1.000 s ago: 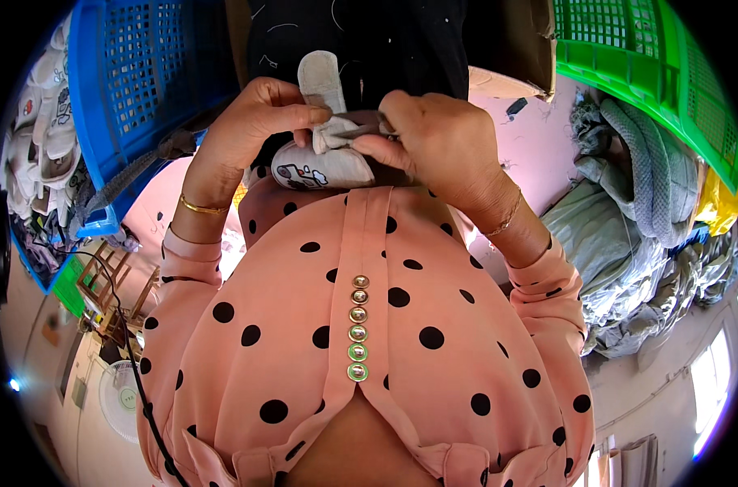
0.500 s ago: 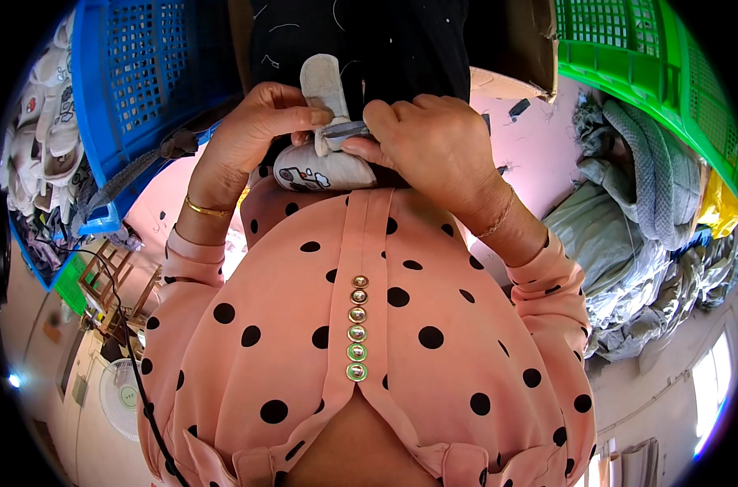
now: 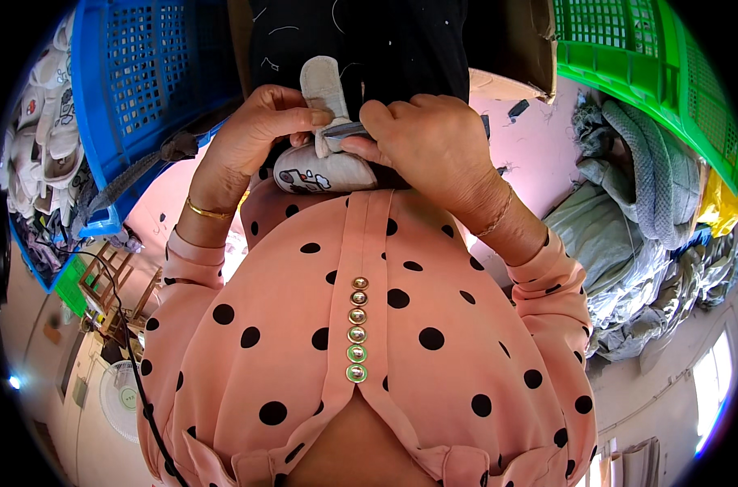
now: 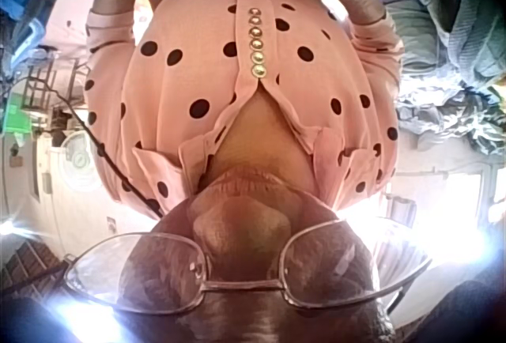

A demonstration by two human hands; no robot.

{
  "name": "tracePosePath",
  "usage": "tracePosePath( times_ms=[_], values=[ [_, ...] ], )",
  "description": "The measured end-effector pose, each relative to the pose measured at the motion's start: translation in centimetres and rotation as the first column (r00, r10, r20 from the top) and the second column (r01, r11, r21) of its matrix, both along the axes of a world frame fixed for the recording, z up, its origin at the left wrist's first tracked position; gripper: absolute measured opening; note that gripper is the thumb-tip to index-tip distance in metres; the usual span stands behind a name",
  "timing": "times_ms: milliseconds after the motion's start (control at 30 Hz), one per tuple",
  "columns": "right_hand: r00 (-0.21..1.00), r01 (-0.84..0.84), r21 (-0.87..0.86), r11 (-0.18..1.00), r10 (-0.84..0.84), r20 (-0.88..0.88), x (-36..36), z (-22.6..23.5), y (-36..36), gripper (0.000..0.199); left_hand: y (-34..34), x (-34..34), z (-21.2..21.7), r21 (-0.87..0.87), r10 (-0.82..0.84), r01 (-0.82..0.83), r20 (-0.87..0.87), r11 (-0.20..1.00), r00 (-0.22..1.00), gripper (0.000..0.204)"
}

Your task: The person uses a pair of scissors to trim loose threads and excess fabric from the edges of white baby slippers. They handle the slippers one by one, picking them up from a blue basket, cutting the material, and placing them back. The process is repetitive and focused on finishing the edges of the footwear.

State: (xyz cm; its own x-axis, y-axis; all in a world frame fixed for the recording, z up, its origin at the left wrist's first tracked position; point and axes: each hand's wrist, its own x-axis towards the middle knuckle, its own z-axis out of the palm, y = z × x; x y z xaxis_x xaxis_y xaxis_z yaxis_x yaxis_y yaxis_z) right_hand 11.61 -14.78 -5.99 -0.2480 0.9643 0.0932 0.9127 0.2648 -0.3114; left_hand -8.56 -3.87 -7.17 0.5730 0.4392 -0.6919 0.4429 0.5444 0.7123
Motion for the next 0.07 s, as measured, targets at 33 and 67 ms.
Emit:
tracePosePath(
  times_ms=[33,67],
  values=[
    [1.000,0.000,0.004,1.000,0.000,-0.003,0.01,0.05,0.05,0.038,0.04,0.03,0.04,-0.004,0.004,-0.004,0.000,1.000,1.000,0.032],
    [1.000,0.000,0.008,1.000,0.000,-0.006,0.01,0.10,0.11,0.038,0.12,0.00,-0.06,-0.019,0.003,-0.003,0.006,1.000,1.000,0.032]
  ],
)
